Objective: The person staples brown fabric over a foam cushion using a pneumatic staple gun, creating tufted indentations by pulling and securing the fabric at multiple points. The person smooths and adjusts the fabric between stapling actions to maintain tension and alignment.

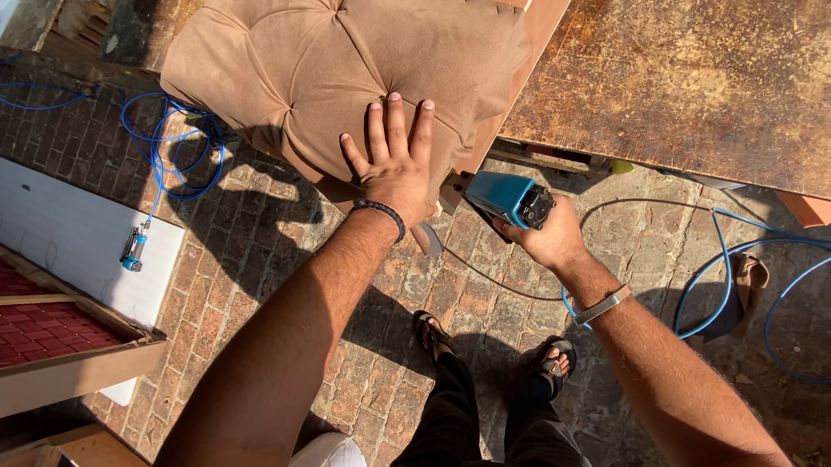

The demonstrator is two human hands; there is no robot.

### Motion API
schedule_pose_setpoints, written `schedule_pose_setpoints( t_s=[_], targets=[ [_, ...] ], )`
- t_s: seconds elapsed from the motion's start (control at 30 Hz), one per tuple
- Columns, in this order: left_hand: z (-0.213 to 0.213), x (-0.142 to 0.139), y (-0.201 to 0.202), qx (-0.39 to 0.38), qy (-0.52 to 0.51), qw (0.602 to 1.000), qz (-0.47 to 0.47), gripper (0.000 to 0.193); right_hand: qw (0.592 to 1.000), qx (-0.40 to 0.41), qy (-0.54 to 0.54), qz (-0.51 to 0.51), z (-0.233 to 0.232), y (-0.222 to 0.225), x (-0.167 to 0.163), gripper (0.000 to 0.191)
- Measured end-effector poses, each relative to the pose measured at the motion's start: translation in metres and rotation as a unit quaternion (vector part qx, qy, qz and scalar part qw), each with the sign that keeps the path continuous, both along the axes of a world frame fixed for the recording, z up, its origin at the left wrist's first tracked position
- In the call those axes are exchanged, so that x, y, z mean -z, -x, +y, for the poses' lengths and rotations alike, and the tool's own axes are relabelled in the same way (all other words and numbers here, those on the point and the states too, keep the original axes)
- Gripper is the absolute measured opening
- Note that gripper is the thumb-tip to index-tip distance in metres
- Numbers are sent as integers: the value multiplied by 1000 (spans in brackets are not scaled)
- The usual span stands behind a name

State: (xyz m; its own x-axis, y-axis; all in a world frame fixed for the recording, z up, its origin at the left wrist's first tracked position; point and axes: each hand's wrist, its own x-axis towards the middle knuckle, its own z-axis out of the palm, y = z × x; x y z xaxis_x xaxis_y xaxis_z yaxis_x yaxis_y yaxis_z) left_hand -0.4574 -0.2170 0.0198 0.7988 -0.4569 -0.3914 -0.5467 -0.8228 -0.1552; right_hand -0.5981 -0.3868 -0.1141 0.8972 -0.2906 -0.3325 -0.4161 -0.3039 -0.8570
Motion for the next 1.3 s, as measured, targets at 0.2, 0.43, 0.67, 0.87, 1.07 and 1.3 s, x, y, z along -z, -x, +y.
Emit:
schedule_pose_setpoints(
  t_s=[0.2,0.43,0.67,0.87,1.07,1.3],
  targets=[
    [3,7,-2,3,21,1000,-10,146,992,16,-1,-123,-18,-18,-13,40],
    [-1,6,-4,-3,-1,1000,0,146,997,22,-45,-53,-25,-19,-19,42],
    [0,8,-6,-8,1,1000,6,145,997,21,-22,-71,-22,-25,-6,41],
    [1,13,-5,2,42,999,-12,133,993,49,-107,-30,-18,-3,-12,28],
    [3,15,-2,-4,65,998,6,130,987,135,-92,-12,-9,19,-67,15],
    [3,-8,4,68,38,995,-63,92,985,51,7,-166,1,-51,-175,39]
  ],
)
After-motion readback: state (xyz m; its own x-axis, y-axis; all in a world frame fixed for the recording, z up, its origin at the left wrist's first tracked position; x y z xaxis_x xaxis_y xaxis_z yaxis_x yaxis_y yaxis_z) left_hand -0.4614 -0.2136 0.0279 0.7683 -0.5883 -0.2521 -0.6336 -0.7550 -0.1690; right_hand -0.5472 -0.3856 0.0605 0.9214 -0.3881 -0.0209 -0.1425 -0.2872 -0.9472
